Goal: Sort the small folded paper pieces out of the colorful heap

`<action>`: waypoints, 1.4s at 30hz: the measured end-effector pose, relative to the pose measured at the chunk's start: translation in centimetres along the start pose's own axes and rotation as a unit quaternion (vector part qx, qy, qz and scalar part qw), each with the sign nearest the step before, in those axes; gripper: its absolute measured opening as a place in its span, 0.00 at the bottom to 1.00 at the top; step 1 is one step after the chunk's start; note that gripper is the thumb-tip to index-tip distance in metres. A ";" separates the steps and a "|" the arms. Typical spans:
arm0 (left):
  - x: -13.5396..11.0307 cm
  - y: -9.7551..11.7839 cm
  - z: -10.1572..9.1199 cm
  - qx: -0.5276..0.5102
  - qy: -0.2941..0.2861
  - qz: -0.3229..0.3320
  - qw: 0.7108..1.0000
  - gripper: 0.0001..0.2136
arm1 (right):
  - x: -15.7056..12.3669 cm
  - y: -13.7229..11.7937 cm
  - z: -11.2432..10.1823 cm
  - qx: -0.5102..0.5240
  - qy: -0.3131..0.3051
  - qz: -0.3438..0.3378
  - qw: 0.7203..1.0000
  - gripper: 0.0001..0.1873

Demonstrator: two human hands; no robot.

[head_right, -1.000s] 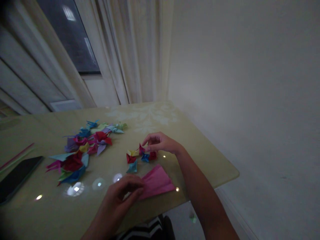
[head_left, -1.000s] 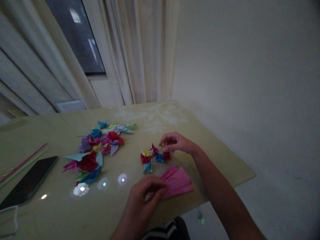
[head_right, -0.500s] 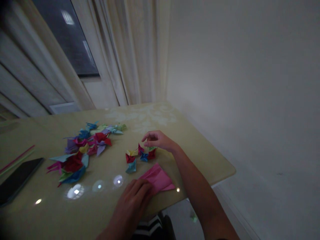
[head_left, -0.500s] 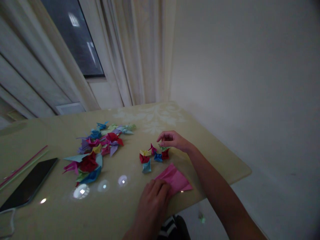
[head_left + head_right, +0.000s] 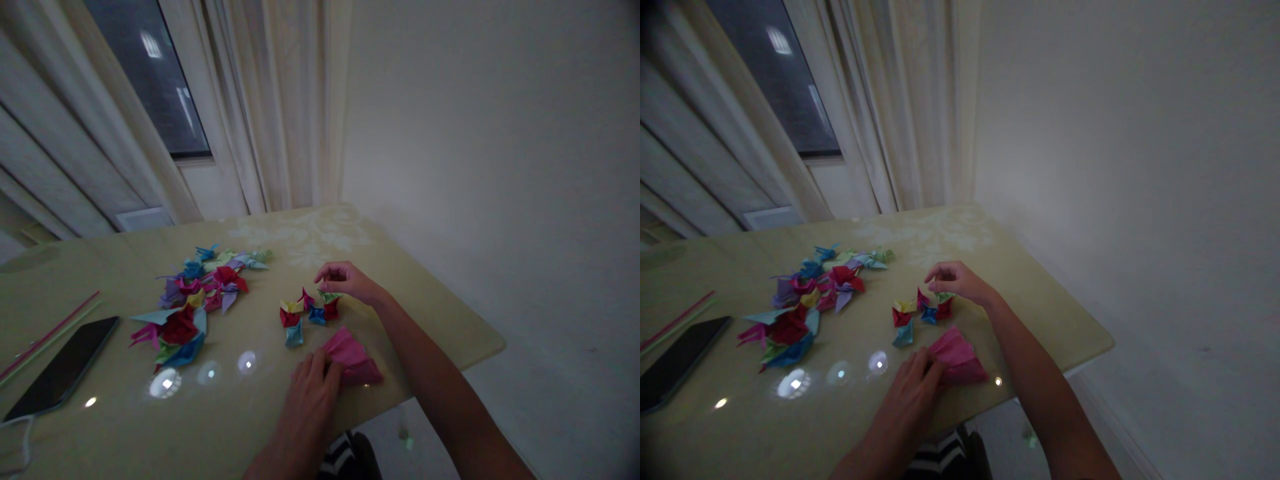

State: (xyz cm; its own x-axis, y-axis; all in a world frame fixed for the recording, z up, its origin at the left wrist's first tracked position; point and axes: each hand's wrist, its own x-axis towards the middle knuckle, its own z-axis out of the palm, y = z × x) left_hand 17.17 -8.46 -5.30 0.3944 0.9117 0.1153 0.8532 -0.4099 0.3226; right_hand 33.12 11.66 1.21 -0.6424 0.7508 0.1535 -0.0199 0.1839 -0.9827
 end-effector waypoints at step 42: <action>2.9 1.7 -3.4 0.009 -0.111 -0.120 0.987 0.10 | 0.0 0.1 0.4 0.000 0.006 -0.016 1.000 0.21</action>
State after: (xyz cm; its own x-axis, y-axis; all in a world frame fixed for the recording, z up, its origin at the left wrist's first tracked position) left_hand 18.63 -6.43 -1.18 0.2431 0.9548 -0.1710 0.9363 -0.1849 0.2987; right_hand 32.80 11.44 1.05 -0.6320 0.7523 0.1861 -0.0408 0.2076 -0.9774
